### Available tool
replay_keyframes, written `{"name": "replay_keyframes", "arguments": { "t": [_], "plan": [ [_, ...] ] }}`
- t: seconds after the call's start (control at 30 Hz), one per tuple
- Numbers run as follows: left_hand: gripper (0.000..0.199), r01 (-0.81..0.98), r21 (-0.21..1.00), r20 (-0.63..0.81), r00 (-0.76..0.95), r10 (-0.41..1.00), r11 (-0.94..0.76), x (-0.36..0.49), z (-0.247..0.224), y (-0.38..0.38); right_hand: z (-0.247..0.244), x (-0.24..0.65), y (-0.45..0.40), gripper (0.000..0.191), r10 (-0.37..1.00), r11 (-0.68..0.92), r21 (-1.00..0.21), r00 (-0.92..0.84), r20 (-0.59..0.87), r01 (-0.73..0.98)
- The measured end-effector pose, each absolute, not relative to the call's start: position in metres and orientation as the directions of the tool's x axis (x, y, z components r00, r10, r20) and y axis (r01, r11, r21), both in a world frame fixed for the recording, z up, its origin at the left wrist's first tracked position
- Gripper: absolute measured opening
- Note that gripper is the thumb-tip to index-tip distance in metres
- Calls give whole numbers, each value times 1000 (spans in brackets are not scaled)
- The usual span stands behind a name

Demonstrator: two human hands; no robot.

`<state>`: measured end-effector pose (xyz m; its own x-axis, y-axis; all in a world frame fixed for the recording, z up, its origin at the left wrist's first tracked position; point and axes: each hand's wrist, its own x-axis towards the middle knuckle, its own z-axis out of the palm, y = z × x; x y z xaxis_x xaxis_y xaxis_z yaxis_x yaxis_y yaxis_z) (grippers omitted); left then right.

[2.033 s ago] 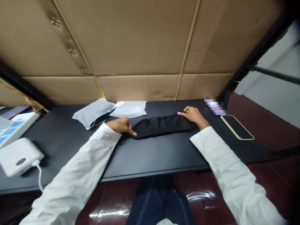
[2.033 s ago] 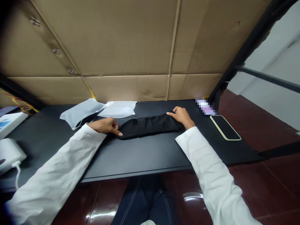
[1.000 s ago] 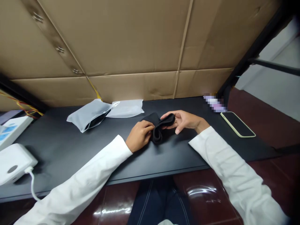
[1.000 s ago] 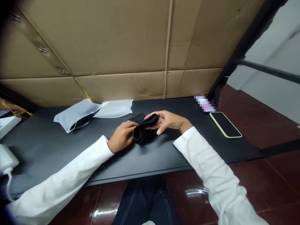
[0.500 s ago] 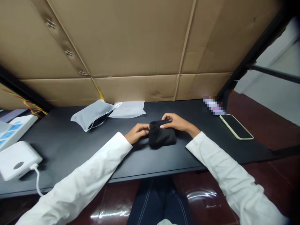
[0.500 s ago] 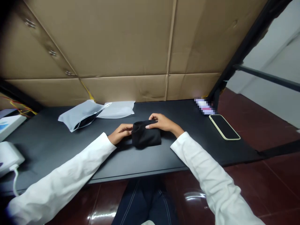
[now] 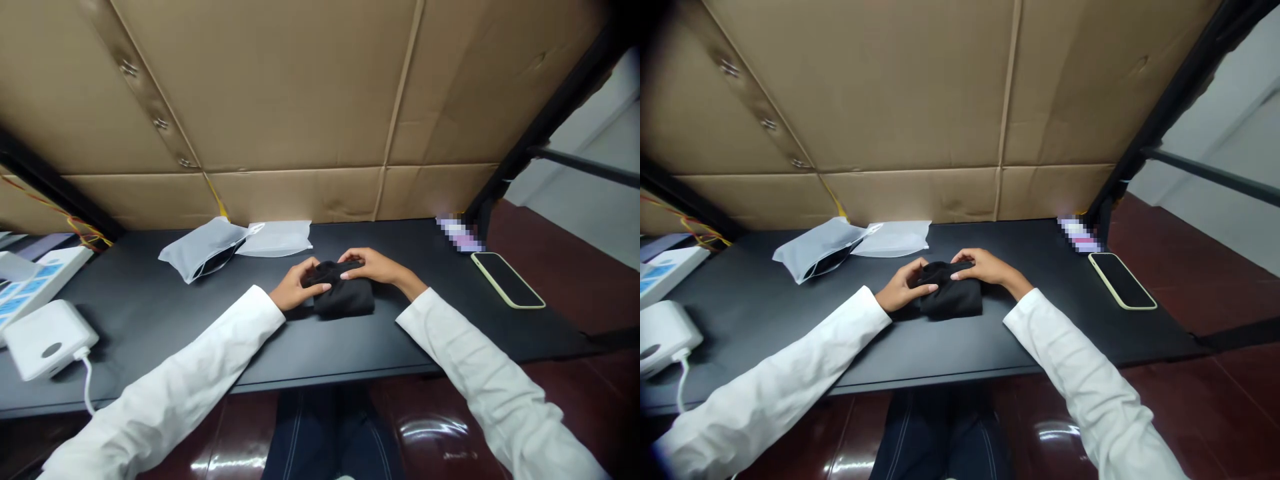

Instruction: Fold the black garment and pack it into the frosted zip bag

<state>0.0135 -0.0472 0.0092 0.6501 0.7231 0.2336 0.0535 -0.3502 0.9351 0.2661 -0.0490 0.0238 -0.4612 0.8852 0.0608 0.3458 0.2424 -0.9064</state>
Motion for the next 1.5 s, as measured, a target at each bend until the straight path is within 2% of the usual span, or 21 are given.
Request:
{"name": "replay_keyframes", "arguments": {
  "t": [0.43, 0.53, 0.67, 0.7, 0.8, 0.87, 0.93, 1.0, 1.1, 1.17, 1.27, 1.33, 1.4, 1.5],
  "plan": [
    [35, 59, 946, 205, 653, 729, -318, 12, 8, -48, 25, 265, -51, 42, 889, 242, -912, -452, 72, 330],
    [34, 45, 939, 233, 646, 727, -342, 11, 7, -48, 24, 266, -50, 43, 889, 244, -911, -453, 73, 333],
    [53, 52, 911, 298, 603, 740, -410, 9, 7, -48, 26, 266, -53, 46, 884, 274, -885, -462, 77, 377],
    [54, 73, 891, 320, 599, 734, -448, 9, 8, -48, 28, 265, -54, 49, 882, 288, -866, -465, 75, 409],
    [31, 179, 782, 400, 591, 700, -597, 10, 9, -48, 35, 261, -61, 64, 880, 325, -792, -471, 54, 516],
    [23, 243, 698, 454, 578, 678, -674, 12, 11, -48, 39, 258, -65, 73, 880, 335, -757, -473, 39, 561],
    [24, 303, 603, 515, 558, 651, -738, 10, 13, -45, 42, 256, -67, 68, 877, 318, -744, -481, -5, 588],
    [29, 399, 454, 586, 539, 605, -796, 2, 17, -35, 42, 258, -67, 56, 868, 262, -770, -491, -76, 582],
    [31, 616, 147, 660, 522, 541, -774, -29, 25, -6, 40, 264, -64, 47, 884, 113, -884, -452, -119, 453],
    [35, 714, 28, 604, 545, 581, -699, -57, 28, 17, 38, 268, -61, 46, 936, 38, -961, -346, -62, 274],
    [30, 804, -52, 441, 551, 709, -593, -94, 28, 42, 36, 272, -55, 44, 995, 22, -999, -92, 26, -48],
    [28, 858, -79, 399, 493, 773, -507, -109, 25, 49, 34, 272, -51, 43, 999, 21, -975, 40, 12, -220],
    [30, 880, -84, 422, 456, 783, -468, -113, 24, 51, 34, 270, -47, 44, 994, 11, -947, 110, -26, -321],
    [31, 810, -110, 517, 542, 663, -576, -101, 25, 45, 36, 263, -48, 54, 981, 91, -939, 193, 27, -331]
  ]
}}
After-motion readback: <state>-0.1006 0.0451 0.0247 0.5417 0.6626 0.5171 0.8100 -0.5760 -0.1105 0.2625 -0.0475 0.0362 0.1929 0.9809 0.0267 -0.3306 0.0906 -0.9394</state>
